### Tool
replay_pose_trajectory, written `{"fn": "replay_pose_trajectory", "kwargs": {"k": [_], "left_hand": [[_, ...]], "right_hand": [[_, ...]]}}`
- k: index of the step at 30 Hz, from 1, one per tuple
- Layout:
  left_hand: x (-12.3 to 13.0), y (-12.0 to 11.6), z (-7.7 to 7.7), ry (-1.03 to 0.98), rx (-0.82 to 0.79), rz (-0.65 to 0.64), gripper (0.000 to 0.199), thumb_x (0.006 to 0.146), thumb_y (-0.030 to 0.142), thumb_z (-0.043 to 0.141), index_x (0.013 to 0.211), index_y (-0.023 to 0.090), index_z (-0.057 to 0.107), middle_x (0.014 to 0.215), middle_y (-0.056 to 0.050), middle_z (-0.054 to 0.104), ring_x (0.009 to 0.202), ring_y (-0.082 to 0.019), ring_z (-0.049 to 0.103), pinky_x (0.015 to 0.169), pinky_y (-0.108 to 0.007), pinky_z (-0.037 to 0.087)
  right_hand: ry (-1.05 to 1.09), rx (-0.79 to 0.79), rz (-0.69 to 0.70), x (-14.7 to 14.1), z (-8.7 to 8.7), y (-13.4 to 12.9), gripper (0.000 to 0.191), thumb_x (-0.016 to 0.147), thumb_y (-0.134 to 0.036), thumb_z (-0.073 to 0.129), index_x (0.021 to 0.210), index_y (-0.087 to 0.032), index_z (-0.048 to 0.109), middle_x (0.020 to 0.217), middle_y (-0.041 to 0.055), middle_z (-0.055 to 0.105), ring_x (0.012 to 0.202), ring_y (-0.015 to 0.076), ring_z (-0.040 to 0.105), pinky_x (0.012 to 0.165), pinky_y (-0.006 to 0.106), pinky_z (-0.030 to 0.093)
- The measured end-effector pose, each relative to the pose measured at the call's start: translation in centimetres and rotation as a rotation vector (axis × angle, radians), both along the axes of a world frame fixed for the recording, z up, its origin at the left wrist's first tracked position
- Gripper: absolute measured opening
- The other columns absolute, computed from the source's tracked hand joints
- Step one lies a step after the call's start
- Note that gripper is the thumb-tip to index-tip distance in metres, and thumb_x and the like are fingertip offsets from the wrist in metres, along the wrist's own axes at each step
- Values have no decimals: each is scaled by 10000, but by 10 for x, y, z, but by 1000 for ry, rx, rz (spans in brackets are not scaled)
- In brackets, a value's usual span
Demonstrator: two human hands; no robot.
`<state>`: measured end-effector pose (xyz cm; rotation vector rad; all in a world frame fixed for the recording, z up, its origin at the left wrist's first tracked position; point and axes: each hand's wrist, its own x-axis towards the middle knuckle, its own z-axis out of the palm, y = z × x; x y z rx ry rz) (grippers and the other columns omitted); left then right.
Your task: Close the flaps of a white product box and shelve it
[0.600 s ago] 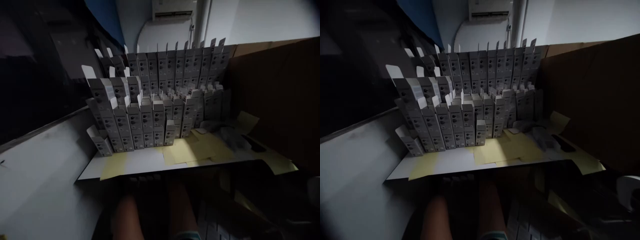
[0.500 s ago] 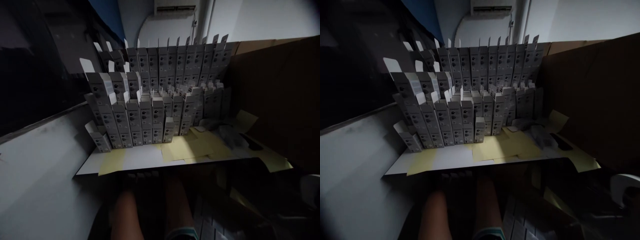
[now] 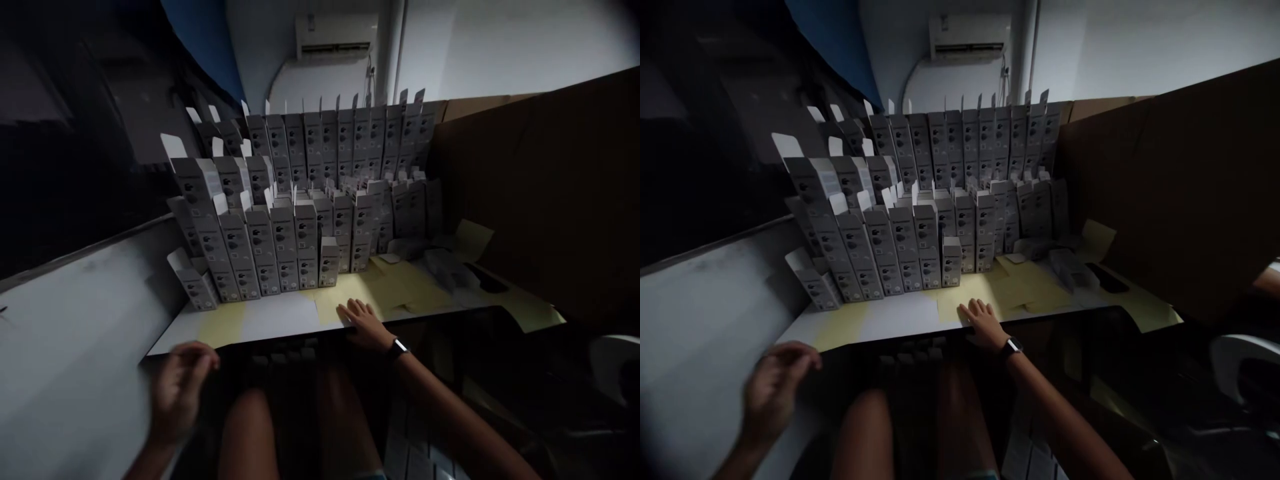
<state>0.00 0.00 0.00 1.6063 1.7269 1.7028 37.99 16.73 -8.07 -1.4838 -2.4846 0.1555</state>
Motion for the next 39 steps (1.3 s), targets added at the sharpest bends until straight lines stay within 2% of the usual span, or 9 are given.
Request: {"fn": "replay_pose_trajectory", "kwargs": {"k": [3, 6, 11, 15, 19, 25, 32, 36, 39], "left_hand": [[15, 3, -60, 32, -196, -230, 297, 843, 458, 611, 942, 180, 571, 773, -17, 629, 701, -140, 621, 682, -258, 536], [30, 13, -87, 146, -236, -314, 262, 869, 417, 591, 930, 162, 609, 857, -52, 648, 803, -147, 637, 771, -257, 521], [52, 30, -59, -123, -80, -454, 747, 810, 524, 672, 1444, 271, 369, 1507, -91, 416, 1372, -224, 455, 1035, -287, 464], [69, 15, -51, -444, -331, -713, 883, 718, 675, 694, 1421, 186, 481, 1399, -160, 542, 1236, -298, 584, 943, -333, 536], [75, -12, -76, -600, -563, -445, 581, 731, 541, 751, 1084, 83, 694, 997, -148, 723, 865, -244, 704, 720, -284, 566], [61, -34, -106, -755, -363, -101, 538, 753, 486, 750, 1130, 113, 660, 1062, -99, 717, 840, -172, 692, 722, -224, 557], [61, -55, -112, -781, -419, -291, 594, 738, 423, 775, 1232, 150, 591, 1112, -99, 706, 957, -189, 695, 796, -232, 562], [64, -71, -125, -745, -722, -496, 483, 747, 465, 756, 1056, 109, 653, 775, -78, 706, 576, -130, 629, 545, -215, 500], [66, -77, -133, -776, -662, -453, 475, 778, 470, 723, 1094, 127, 634, 814, -69, 706, 610, -124, 626, 579, -226, 499]], "right_hand": [[38, 48, 5, -1, -2, -15, 380, 941, -234, 519, 1301, -232, 642, 1279, 150, 591, 1218, 279, 501, 1071, 459, 290], [279, 82, 21, 2, 20, -35, 348, 1004, -258, 392, 1082, -178, 722, 1032, 121, 682, 943, 214, 595, 916, 364, 401], [1047, -161, -43, -22, 56, -81, 469, 901, -573, 557, 791, -131, 672, 688, 51, 598, 595, 135, 471, 538, 243, 336], [1221, -535, -93, -64, 46, -119, 555, 777, -662, 659, 649, -128, 583, 575, 19, 497, 519, 90, 376, 473, 215, 255], [1310, -856, -71, -92, 14, -148, 492, 771, -609, 709, 803, -120, 680, 700, 47, 627, 598, 123, 532, 541, 214, 400], [1194, -1271, -27, -94, -30, -179, 456, 737, -537, 782, 858, -102, 718, 766, 75, 694, 589, 126, 602, 537, 212, 450], [1239, -1190, -188, -94, -37, -198, 461, 733, -559, 781, 832, -115, 705, 721, 76, 693, 567, 143, 618, 510, 220, 461], [1297, -1092, -262, -96, -41, -211, 462, 757, -554, 762, 924, -125, 728, 795, 100, 714, 619, 177, 648, 561, 261, 499], [1307, -1031, -226, -93, -41, -228, 459, 780, -541, 744, 1051, -170, 734, 907, 102, 724, 744, 206, 675, 643, 289, 530]]}}
